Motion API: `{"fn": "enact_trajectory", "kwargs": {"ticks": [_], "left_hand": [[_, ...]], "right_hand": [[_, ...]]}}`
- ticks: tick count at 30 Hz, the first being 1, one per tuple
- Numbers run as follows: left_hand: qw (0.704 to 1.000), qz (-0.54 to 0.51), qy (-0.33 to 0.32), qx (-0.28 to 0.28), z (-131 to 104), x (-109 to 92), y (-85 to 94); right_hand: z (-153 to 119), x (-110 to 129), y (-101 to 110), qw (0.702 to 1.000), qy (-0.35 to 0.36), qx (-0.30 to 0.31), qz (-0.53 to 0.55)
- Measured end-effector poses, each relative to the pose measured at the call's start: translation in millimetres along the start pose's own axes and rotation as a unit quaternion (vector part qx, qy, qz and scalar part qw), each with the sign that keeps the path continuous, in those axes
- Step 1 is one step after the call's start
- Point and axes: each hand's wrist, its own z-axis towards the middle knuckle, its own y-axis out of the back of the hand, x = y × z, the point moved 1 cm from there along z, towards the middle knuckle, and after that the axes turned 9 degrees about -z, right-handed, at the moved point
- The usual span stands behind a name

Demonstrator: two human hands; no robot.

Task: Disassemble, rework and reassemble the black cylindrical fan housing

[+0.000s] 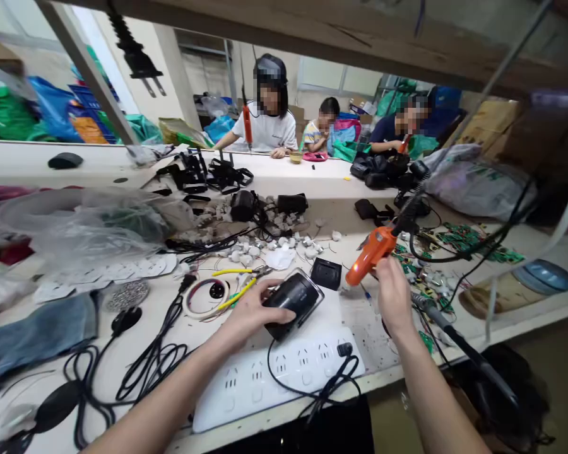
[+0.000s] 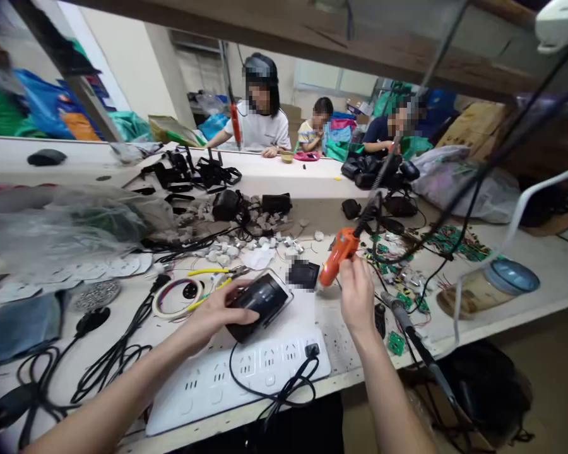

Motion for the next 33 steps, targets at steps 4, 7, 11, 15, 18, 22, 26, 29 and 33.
{"fn": "enact_trajectory", "kwargs": {"ticks": [4, 7, 11, 15, 18, 22, 26, 29, 33], "left_hand": [[0.978, -0.204, 0.047, -0.023, -34, -4, 7.4], [0.951, -0.289, 0.099, -0.048, -65, 2, 9.6], [0.927, -0.341, 0.146, -0.051, -95, 22, 4.1], [0.913, -0.368, 0.173, -0.037, -112, 39, -3.9], [0.913, -0.371, 0.163, -0.036, -128, 42, -7.5], [0.918, -0.373, 0.132, -0.03, -153, 40, -11.6], [0.923, -0.365, 0.111, -0.042, -166, 44, -17.5], [0.927, -0.361, 0.095, -0.044, -167, 44, -23.3], [0.936, -0.34, 0.083, -0.027, -161, 35, -34.7]], "right_hand": [[-57, -18, 29, 0.996, 0.006, 0.063, -0.062], [-97, -21, 36, 0.974, 0.027, 0.222, -0.023], [-115, -12, 36, 0.96, 0.072, 0.27, -0.022], [-110, -7, 31, 0.955, 0.152, 0.238, -0.086], [-111, -17, 27, 0.938, 0.204, 0.234, -0.153], [-117, -36, 25, 0.916, 0.263, 0.233, -0.196], [-113, -46, 28, 0.913, 0.223, 0.258, -0.223], [-101, -45, 30, 0.923, 0.15, 0.289, -0.206], [-99, -27, 36, 0.96, -0.021, 0.258, -0.109]]}}
